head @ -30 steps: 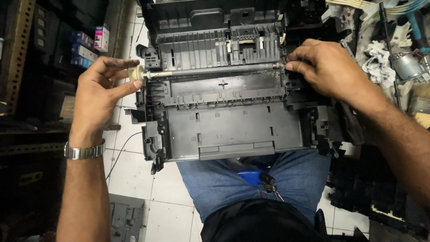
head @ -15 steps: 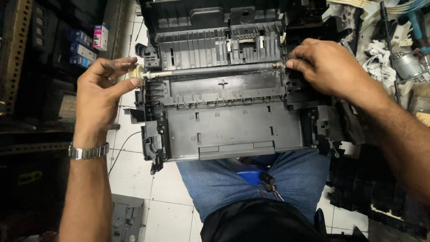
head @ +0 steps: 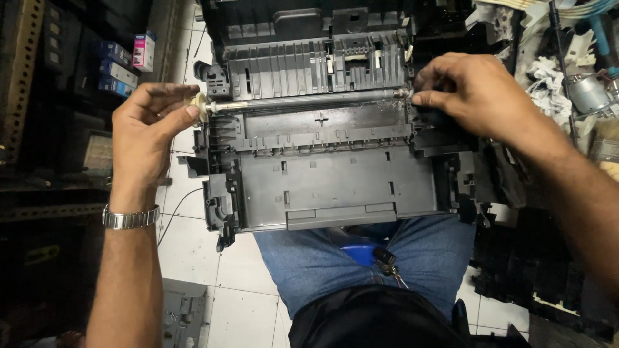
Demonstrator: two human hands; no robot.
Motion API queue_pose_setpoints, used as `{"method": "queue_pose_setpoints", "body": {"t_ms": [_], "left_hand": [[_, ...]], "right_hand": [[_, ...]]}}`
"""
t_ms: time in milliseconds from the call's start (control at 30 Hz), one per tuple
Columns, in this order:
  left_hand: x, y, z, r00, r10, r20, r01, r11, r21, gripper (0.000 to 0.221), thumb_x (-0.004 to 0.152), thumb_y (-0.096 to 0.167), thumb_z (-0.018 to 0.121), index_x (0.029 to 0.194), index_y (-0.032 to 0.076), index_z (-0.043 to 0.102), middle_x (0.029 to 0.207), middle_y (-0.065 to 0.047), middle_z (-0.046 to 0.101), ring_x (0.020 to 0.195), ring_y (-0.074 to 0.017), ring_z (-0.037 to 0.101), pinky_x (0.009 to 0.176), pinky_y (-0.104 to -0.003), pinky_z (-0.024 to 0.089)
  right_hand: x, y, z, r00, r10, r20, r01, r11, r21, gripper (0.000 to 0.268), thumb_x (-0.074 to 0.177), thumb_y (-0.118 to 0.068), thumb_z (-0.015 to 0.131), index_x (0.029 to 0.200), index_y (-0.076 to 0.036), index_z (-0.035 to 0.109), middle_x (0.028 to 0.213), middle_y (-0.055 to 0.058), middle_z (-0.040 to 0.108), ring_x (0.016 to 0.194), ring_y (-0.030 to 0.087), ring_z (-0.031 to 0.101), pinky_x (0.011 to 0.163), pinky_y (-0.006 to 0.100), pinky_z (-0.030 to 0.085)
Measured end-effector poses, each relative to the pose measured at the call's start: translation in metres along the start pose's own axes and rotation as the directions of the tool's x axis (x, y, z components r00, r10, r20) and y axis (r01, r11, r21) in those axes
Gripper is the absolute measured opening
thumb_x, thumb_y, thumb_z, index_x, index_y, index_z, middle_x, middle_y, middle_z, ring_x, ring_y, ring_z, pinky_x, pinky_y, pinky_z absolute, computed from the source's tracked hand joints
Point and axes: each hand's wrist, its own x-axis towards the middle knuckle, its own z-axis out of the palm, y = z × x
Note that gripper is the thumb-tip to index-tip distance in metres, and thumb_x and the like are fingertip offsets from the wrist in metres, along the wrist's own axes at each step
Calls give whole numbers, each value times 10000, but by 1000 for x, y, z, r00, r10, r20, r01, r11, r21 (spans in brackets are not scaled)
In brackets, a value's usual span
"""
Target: The person inserts a metal rod with a gear into a disassembled printer housing, rotates it to test fit, then removes it. They then place a black plastic cover over the housing and adjust it.
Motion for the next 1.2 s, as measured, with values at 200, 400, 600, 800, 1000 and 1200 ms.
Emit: {"method": "queue_pose_setpoints", "body": {"t_ms": [200, 400, 600, 800, 1000, 1200], "left_hand": [[1, 3, 3, 999, -40, -13, 40, 999, 0, 257, 926, 109, 771, 1144, 56, 645, 1190, -133, 747, 1081, -166, 759, 896, -254, 690], [-2, 2, -1, 997, 67, 37, -68, 997, 44, 283, 918, 65, 777, 1141, 102, 606, 1255, -112, 718, 1232, -194, 722, 1089, -290, 625], [-2, -3, 0, 996, 88, 25, -89, 994, 58, 291, 913, 38, 780, 1137, 102, 606, 1273, -105, 709, 1235, -184, 707, 1117, -263, 592], [-2, -3, 3, 999, 31, -12, -31, 1000, 1, 281, 904, 38, 778, 1125, 111, 621, 1225, -103, 736, 1152, -168, 745, 1024, -264, 654], [1, 1, 5, 999, -41, -14, 41, 999, 9, 268, 948, 123, 748, 1183, 56, 636, 1184, -134, 742, 1096, -172, 752, 945, -284, 691], [5, -3, 6, 998, -40, -51, 43, 997, 63, 196, 974, 146, 766, 1139, 76, 685, 1139, -77, 761, 1029, -114, 765, 862, -222, 687]], "right_hand": [[5, 10, 6, 999, -42, -25, 41, 998, -50, 285, 971, -267, 716, 1203, -103, 726, 1223, 56, 695, 1041, 260, 658, 948, 506, 524], [6, 7, 5, 999, -43, -1, 43, 994, -97, 334, 1021, -267, 648, 1289, -75, 699, 1205, 75, 650, 1050, 281, 639, 952, 487, 528], [9, 11, 5, 999, -46, 12, 47, 993, -105, 336, 1031, -263, 651, 1301, -71, 704, 1101, 66, 639, 994, 265, 627, 891, 454, 530], [2, 12, 6, 990, -103, -93, 99, 994, -43, 232, 1015, -229, 719, 1165, -53, 714, 1125, 117, 701, 984, 276, 656, 849, 447, 529], [1, 15, 7, 985, -161, -55, 160, 987, -26, 298, 939, -205, 753, 1191, -50, 714, 1162, 105, 695, 1047, 272, 663, 950, 441, 545], [5, 28, 13, 962, -253, -103, 245, 966, -81, 279, 985, -211, 747, 1192, -23, 741, 1051, 102, 670, 879, 243, 655, 778, 416, 580]]}}
